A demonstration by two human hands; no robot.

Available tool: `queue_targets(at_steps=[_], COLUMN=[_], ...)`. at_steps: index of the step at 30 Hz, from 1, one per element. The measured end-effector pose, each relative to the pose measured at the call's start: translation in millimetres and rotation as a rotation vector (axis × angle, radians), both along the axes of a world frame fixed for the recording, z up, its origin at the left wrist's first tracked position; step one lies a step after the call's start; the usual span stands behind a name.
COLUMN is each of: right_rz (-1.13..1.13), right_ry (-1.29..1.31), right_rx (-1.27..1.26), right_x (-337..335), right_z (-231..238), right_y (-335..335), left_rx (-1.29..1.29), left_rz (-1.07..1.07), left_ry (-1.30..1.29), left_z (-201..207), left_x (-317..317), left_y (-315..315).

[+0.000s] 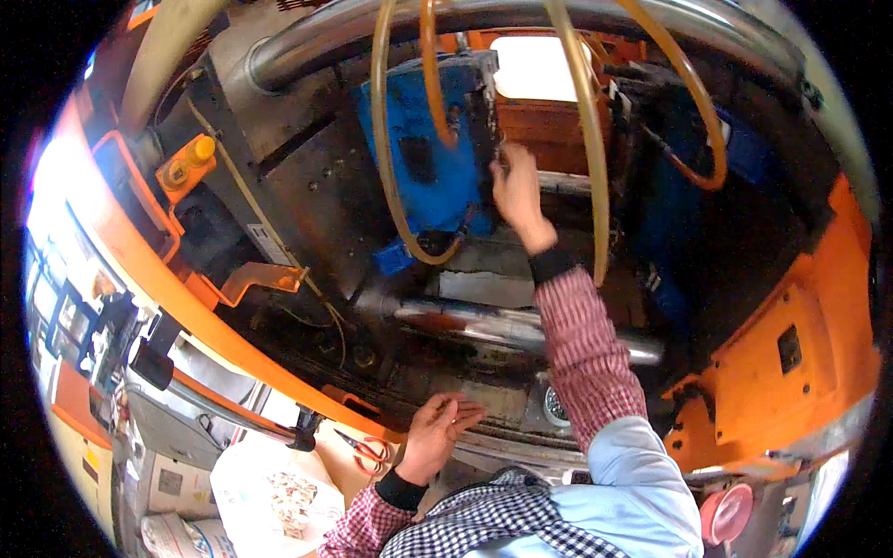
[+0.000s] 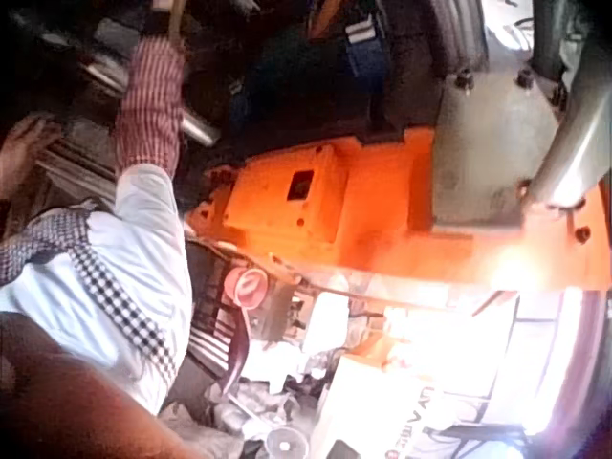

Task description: The person repeatedly picks small white plastic components from a bag, separates them by hand, and places them into a machine's internal compartment. The person also uses scissors to trim excess material from the components before loading them into the machine.

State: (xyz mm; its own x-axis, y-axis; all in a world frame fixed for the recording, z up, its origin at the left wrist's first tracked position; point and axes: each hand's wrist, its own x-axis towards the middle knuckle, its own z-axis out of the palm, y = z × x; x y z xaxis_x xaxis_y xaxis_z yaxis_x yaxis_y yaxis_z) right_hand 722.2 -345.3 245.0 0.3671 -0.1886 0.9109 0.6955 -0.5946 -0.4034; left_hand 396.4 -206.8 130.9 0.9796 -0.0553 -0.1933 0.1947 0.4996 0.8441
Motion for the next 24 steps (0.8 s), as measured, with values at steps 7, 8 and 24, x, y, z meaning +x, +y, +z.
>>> queue_targets(at_steps=[7,8,24], right_rz=[0.771,0.738,0.440], right_ry=[0.601,0.657,0.262], right_rx=[-0.394,-0.403,-0.388], right_x=[-268,-281,-260], right_z=[-73,-86,-98], right_y=[-37,-41,-39], left_rx=[0.005,0.008,-0.001], left_rz=[-0.072,-0.114,-0.134], left_ry=[0.102,0.094,0.198], left_z=[-7,-8,-4], left_x=[-2,-2,15], left_y=[-5,-13,-21])
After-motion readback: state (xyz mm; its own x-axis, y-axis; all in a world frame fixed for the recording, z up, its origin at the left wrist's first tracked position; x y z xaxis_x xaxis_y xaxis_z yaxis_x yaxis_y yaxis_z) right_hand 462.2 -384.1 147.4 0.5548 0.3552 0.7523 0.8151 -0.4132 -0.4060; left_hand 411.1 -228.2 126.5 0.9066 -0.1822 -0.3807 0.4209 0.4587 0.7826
